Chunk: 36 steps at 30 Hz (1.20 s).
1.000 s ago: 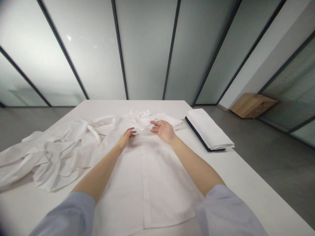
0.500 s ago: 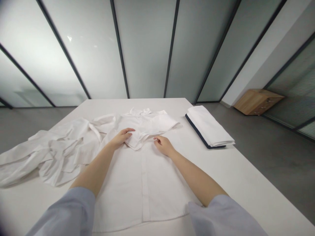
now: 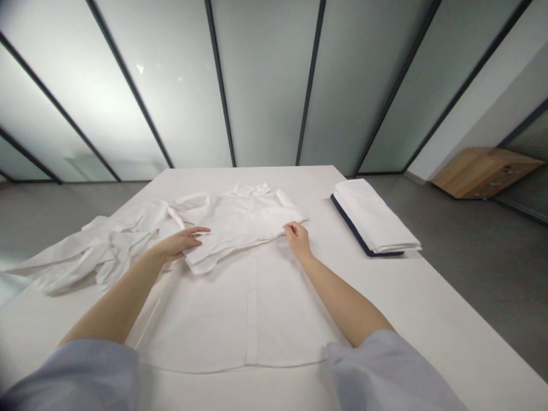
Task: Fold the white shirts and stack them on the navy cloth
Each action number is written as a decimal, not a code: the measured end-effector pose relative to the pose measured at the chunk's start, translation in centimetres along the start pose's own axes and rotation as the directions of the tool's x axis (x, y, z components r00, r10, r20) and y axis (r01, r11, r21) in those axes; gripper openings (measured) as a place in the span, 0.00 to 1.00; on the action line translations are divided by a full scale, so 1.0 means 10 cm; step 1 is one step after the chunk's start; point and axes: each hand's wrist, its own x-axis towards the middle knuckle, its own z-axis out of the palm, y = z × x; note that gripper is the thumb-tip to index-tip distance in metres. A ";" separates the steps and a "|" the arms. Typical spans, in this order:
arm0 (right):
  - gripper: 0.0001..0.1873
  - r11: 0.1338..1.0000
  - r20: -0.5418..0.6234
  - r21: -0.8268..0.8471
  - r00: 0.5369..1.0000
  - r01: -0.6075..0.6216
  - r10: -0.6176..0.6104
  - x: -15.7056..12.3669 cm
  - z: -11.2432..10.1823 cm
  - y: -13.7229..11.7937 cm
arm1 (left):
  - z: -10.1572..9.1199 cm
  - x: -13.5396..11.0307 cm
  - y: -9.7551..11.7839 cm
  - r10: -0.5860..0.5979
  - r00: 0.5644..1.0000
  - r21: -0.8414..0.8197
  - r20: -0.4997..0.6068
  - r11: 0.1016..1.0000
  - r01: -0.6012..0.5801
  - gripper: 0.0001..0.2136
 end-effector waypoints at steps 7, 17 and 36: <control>0.11 1.000 -0.085 0.001 0.996 0.013 -0.013 0.04 -0.03 0.04 | 0.02 -0.34 -0.23 -0.013 0.990 -0.008 0.144 1.000 0.014 0.17; 0.09 1.000 -0.204 0.011 0.979 0.008 -0.006 0.06 -0.08 0.04 | -0.03 -0.46 -0.24 -0.141 0.979 0.130 0.146 0.984 0.122 0.37; 0.32 0.397 0.329 -0.878 0.940 0.268 0.092 0.08 -0.26 0.22 | 0.51 0.45 -0.40 0.378 0.923 0.957 0.067 0.237 -0.166 0.28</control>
